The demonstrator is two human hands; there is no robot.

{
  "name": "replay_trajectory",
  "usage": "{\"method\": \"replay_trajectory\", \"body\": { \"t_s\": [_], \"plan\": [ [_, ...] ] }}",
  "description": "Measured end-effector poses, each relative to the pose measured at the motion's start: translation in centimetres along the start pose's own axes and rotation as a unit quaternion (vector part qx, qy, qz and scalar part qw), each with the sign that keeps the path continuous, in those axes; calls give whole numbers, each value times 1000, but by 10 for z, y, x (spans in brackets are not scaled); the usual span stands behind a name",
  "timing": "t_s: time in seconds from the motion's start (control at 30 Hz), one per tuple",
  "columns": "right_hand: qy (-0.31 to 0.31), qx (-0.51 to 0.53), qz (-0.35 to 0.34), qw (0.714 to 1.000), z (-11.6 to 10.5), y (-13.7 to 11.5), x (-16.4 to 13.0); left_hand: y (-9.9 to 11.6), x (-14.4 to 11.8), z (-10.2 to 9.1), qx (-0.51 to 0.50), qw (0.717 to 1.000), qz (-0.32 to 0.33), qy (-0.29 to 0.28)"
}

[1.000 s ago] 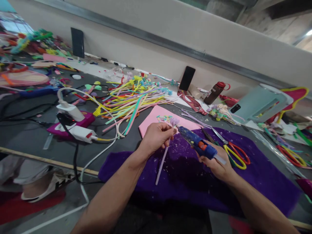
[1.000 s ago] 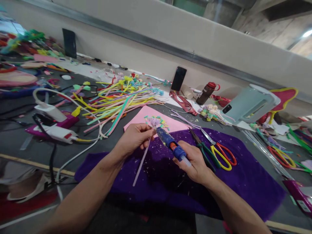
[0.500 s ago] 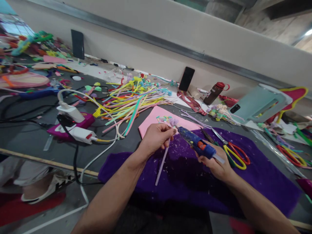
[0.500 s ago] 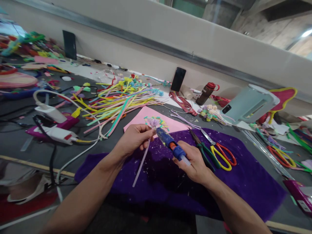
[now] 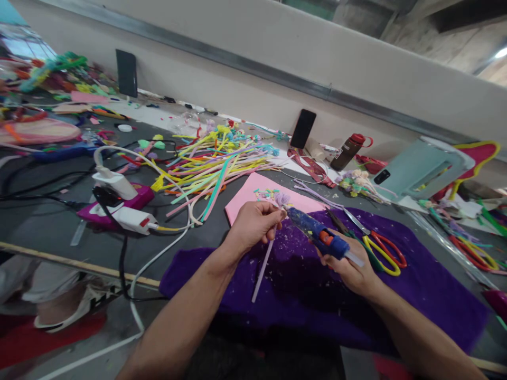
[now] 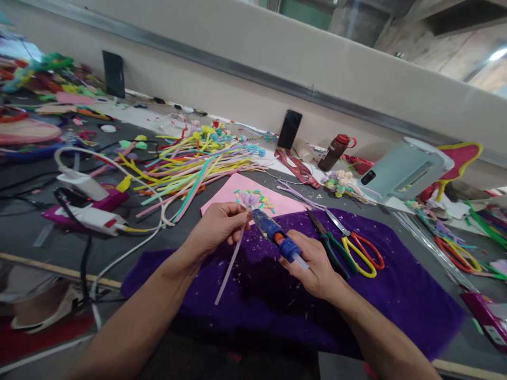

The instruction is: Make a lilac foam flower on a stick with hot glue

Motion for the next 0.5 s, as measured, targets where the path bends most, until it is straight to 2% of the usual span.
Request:
{"method": "replay_trajectory", "body": {
  "t_s": [0.13,0.3,0.4,0.5],
  "plan": [
    [-3,-4,10,1000,0,2,-2,-1,0,0,-2,1000,-1,0],
    [34,-25,-11,999,-9,2,3,2,3,-9,-29,999,-3,19],
    [15,-116,-44,992,-4,5,8,5,7,-21,-87,996,-7,32],
    [-38,-247,-55,967,12,18,8,8,10,-33,-148,987,-15,54]
  ]
}}
Point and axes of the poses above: each hand's wrist, its own x-axis towards the middle knuckle, its own z-axis out of the palm, y = z × x, the point moved 7 cm from there along x, towards the middle knuckle, and after that the axes turned 15 degrees about y, right-handed, at the moved point
